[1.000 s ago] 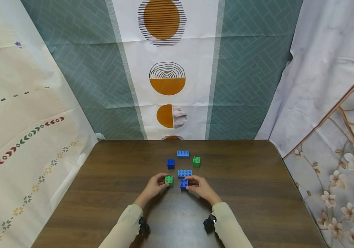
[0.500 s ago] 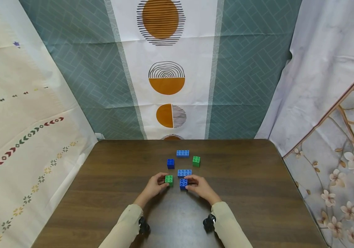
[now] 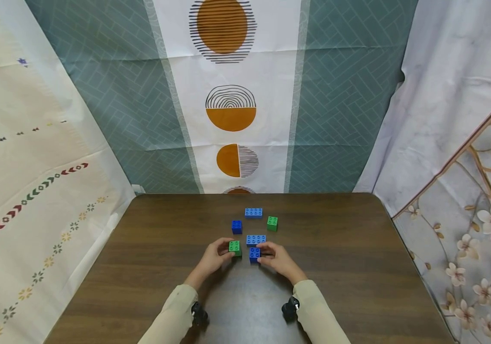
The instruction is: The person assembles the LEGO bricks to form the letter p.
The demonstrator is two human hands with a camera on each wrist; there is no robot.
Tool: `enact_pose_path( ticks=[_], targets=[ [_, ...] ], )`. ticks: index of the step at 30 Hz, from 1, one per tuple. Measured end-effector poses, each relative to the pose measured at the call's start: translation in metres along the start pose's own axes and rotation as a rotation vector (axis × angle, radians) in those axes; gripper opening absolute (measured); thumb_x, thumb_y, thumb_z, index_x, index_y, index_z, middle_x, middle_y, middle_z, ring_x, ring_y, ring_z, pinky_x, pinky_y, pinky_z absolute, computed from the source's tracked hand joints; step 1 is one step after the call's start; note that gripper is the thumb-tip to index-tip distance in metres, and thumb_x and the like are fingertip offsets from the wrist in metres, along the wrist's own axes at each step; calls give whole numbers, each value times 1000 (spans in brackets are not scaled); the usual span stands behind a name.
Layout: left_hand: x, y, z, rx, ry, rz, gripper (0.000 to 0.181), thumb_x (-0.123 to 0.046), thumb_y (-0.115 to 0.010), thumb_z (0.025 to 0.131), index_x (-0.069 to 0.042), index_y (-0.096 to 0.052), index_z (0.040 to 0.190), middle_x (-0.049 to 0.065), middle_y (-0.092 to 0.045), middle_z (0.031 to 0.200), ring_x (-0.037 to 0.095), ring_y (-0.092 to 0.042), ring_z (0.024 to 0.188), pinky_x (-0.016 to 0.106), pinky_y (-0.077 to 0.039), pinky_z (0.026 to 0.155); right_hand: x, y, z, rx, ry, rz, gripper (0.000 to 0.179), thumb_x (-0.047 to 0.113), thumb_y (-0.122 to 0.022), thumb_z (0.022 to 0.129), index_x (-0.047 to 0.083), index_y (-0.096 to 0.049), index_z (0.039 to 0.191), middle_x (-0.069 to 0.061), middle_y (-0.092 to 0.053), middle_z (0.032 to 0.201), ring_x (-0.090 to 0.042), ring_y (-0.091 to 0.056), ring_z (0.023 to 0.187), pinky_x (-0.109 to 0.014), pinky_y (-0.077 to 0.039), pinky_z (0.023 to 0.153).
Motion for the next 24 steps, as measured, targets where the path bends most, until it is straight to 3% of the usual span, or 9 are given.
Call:
enact_pose_path(
  ticks=[8, 12, 16, 19, 24],
  targets=[
    [-14, -4, 0, -8, -47, -65, 34, 6, -69, 85, 4, -60, 118, 23, -62, 113, 35, -62, 105, 38, -54, 89, -1, 0, 0, -5, -4, -5, 36, -1, -64, 90, -9, -55, 124, -28, -55, 126, -45, -53, 115, -51, -49, 94],
    [-37, -6, -5, 17, -92, -89, 34, 9, -67, 85, 11, -58, 118, 29, -61, 111, 41, -62, 103, 41, -55, 87, -1, 0, 0, -4, -5, 3, 36, -1, -63, 90, -9, -54, 124, -29, -55, 126, -45, -53, 114, -49, -50, 93],
    [-56, -8, -9, 57, -87, -121, 35, 8, -65, 86, 13, -56, 119, 32, -60, 114, 43, -60, 106, 42, -54, 89, 0, 0, 0, 2, -11, 16, 36, -1, -63, 91, -9, -54, 125, -29, -55, 126, -45, -53, 115, -46, -51, 92],
    [-56, -13, -9, 74, -98, -135, 34, 8, -65, 87, 12, -56, 120, 31, -59, 115, 42, -60, 107, 39, -53, 90, 1, 0, 0, 7, -15, 15, 38, -1, -63, 91, -9, -53, 126, -29, -55, 126, -45, -53, 115, -43, -52, 92],
    [-36, -26, -1, 79, -111, -145, 35, 7, -66, 86, 7, -58, 121, 26, -61, 115, 37, -61, 107, 34, -54, 88, -3, 0, 1, 7, 0, 9, 37, 0, -63, 91, -9, -53, 126, -29, -55, 124, -45, -54, 114, -37, -53, 90]
  ],
)
Point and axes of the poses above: each hand's wrist, its own z-axis towards the middle knuckle, its own y-axis out of the back of the hand, x = y × z, the point moved 1 cm from there along z, towards the middle knuckle
